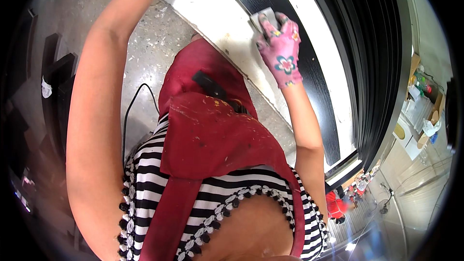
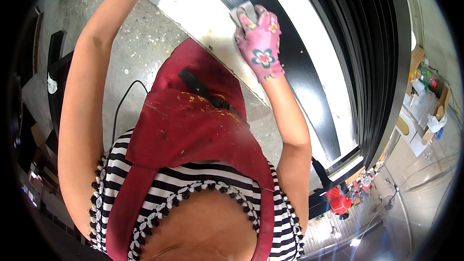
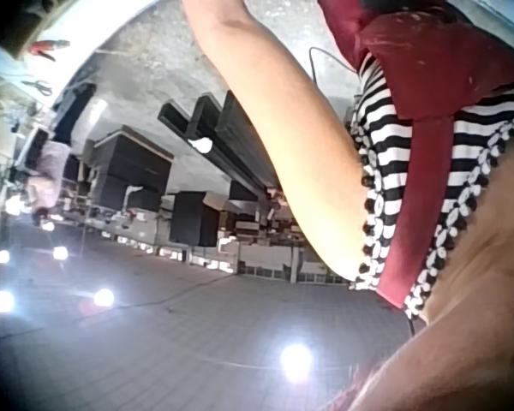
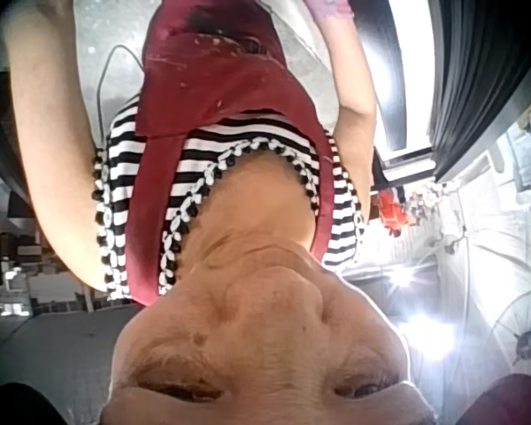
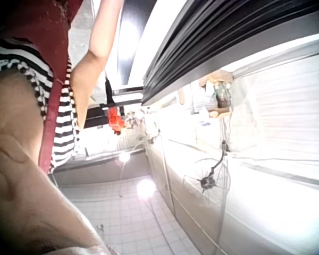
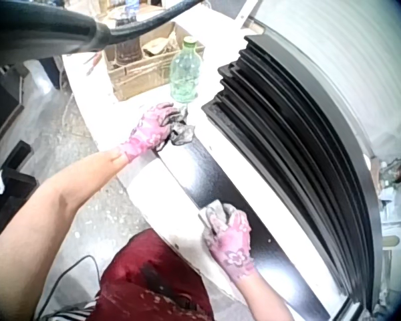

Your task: The person wipes the surface of long black planks with a cloth and a small abrasive pad. They handle the planks one at a time, wiping each side and then stacking them on a pile.

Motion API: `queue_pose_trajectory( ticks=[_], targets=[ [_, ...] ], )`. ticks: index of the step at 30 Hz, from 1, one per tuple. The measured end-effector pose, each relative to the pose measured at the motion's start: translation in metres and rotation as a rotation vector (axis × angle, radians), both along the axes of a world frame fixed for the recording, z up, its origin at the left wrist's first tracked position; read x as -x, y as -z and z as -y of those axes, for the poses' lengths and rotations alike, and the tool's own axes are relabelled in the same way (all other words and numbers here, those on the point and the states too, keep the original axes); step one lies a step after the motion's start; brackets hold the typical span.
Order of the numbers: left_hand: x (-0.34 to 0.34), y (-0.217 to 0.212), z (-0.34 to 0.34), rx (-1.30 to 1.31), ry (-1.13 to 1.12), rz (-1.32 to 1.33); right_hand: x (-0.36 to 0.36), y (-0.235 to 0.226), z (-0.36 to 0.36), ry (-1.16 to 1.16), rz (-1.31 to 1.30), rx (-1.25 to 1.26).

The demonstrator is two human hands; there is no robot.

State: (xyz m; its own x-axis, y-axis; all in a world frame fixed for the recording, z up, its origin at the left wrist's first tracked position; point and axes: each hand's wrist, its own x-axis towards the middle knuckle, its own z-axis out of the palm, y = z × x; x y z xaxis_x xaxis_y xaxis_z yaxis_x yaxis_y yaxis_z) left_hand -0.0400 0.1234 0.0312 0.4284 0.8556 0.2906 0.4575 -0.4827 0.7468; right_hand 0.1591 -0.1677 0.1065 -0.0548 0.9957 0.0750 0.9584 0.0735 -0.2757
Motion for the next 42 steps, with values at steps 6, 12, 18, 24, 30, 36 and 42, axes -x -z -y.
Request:
queue_pose_trajectory(
  ticks=[6,12,18,24,30,36,42],
  targets=[
    [0.002,-0.001,0.002,-0.04,-0.035,-0.067,-0.017,-0.003,0.026,0.114,-0.062,0.014],
    [0.004,0.014,-0.005,-0.052,0.017,0.093,0.017,0.004,-0.022,-0.011,-0.011,-0.057],
    [0.004,-0.015,0.006,-0.029,0.005,-0.06,-0.002,-0.001,0.011,0.055,0.003,0.037],
    [0.002,0.007,-0.001,-0.053,-0.025,0.01,0.006,-0.001,0.004,0.081,0.031,0.068],
    [0.003,0.009,-0.008,0.013,0.079,0.106,0.011,0.002,-0.01,0.067,0.006,-0.008],
    [0.013,0.012,-0.014,0.073,0.121,0.166,-0.026,-0.011,0.078,0.172,0.03,0.104],
    [0.017,0.023,-0.027,-0.03,0.112,0.042,-0.068,-0.007,0.136,0.365,-0.058,0.034]
  ],
)
